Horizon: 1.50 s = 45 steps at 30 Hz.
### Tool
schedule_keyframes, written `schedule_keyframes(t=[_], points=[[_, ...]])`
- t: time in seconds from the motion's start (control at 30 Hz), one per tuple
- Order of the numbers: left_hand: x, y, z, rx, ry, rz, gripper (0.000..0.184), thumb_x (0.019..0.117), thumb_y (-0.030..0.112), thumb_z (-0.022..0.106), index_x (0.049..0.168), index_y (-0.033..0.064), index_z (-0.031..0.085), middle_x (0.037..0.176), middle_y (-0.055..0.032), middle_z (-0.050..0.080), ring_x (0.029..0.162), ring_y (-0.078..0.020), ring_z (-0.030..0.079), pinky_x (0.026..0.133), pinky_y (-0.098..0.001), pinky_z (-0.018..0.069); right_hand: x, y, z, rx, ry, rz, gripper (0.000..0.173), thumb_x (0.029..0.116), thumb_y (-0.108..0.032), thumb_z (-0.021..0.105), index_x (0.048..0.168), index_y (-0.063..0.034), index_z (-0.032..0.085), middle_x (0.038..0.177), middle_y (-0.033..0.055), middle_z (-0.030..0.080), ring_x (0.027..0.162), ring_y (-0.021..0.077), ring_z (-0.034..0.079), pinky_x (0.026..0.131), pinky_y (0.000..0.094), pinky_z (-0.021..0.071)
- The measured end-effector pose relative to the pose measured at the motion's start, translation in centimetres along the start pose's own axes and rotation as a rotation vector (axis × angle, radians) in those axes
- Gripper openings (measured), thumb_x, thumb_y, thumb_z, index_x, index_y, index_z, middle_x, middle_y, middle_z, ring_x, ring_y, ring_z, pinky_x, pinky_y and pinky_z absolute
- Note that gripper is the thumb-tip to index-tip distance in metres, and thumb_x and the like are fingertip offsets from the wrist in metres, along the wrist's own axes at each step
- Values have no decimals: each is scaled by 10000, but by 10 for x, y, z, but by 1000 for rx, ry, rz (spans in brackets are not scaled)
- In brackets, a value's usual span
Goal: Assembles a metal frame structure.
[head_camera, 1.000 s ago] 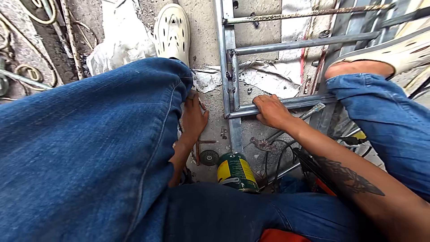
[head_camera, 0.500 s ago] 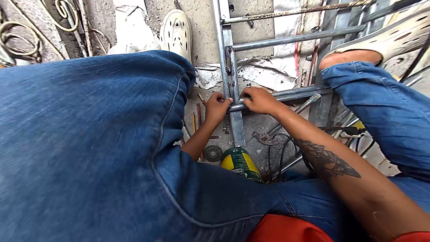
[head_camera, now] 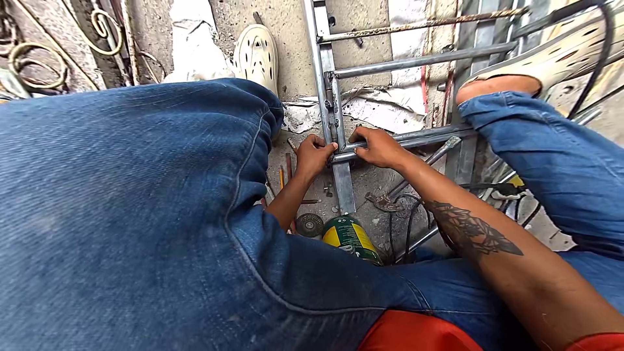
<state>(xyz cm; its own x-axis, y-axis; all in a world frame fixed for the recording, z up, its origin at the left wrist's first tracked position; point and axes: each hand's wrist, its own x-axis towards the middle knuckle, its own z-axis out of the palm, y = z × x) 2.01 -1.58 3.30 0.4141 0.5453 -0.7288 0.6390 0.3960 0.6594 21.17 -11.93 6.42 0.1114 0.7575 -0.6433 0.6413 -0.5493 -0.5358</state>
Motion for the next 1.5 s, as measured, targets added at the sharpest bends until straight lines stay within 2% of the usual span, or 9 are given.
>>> schedule_keyframes(t=[0.2,0.37,0.53,0.73,0.97,1.23,1.3,1.43,1.5], points=[[-2,-3,-3,-34,-10,8,371,875,292,829,1059,28,644,869,-94,661,790,-197,635,756,-409,549,2,-1,9,-49,41,19,254,920,-195,644,1161,-116,655,1056,104,710,1030,292,681,952,576,496],[-7,-3,-15,-83,5,-14,294,1004,359,658,1072,74,680,971,-84,664,819,-183,621,701,-388,520,2,-1,13,-71,71,23,246,932,-214,612,1151,-116,664,1083,104,709,1068,283,671,980,574,467],[-17,-5,-34,-132,46,-31,287,1056,329,574,1104,59,658,1047,-90,682,777,-157,622,653,-336,506,4,9,11,-154,28,-31,254,961,-266,574,1139,-113,672,1127,115,704,1108,291,663,972,557,476],[-30,-12,-31,-145,12,-76,272,1078,327,537,1111,82,651,1056,-75,686,784,-160,626,640,-325,500,-2,23,-7,-321,-158,-55,432,1080,-492,433,1291,-190,658,1171,124,687,1173,315,639,1010,577,465],[-34,-12,-27,-155,-17,-67,250,1078,300,546,1096,77,656,1042,-71,689,805,-159,630,650,-317,491,-1,24,-18,-332,-196,-76,425,1108,-465,371,1346,-289,675,1184,111,695,1181,318,625,981,567,463],[-35,-10,-25,-105,-12,-42,263,1084,297,525,1103,70,656,1041,-77,689,827,-177,635,678,-351,504,-8,31,-19,-316,-190,-102,398,1087,-406,475,1460,-326,590,1244,122,685,1195,334,632,998,600,466],[-33,-11,-21,-69,45,19,220,1065,251,565,1079,56,667,986,-86,689,793,-173,634,679,-352,514,-7,31,-18,-309,-192,-98,398,1091,-406,464,1462,-330,587,1248,111,685,1198,324,632,1003,598,463],[-39,-12,-11,234,168,360,181,1024,213,585,1077,100,716,938,-47,655,816,-174,613,773,-425,514,-9,35,-15,-299,-173,-108,419,1103,-438,400,1469,-331,573,1250,114,683,1195,329,630,1000,601,460],[-44,-12,-7,377,141,455,214,1038,244,576,1122,135,741,923,-39,644,784,-163,608,726,-399,538,-10,38,-13,-303,-151,-118,420,1106,-421,382,1473,-333,566,1245,111,683,1189,331,627,988,595,459]])
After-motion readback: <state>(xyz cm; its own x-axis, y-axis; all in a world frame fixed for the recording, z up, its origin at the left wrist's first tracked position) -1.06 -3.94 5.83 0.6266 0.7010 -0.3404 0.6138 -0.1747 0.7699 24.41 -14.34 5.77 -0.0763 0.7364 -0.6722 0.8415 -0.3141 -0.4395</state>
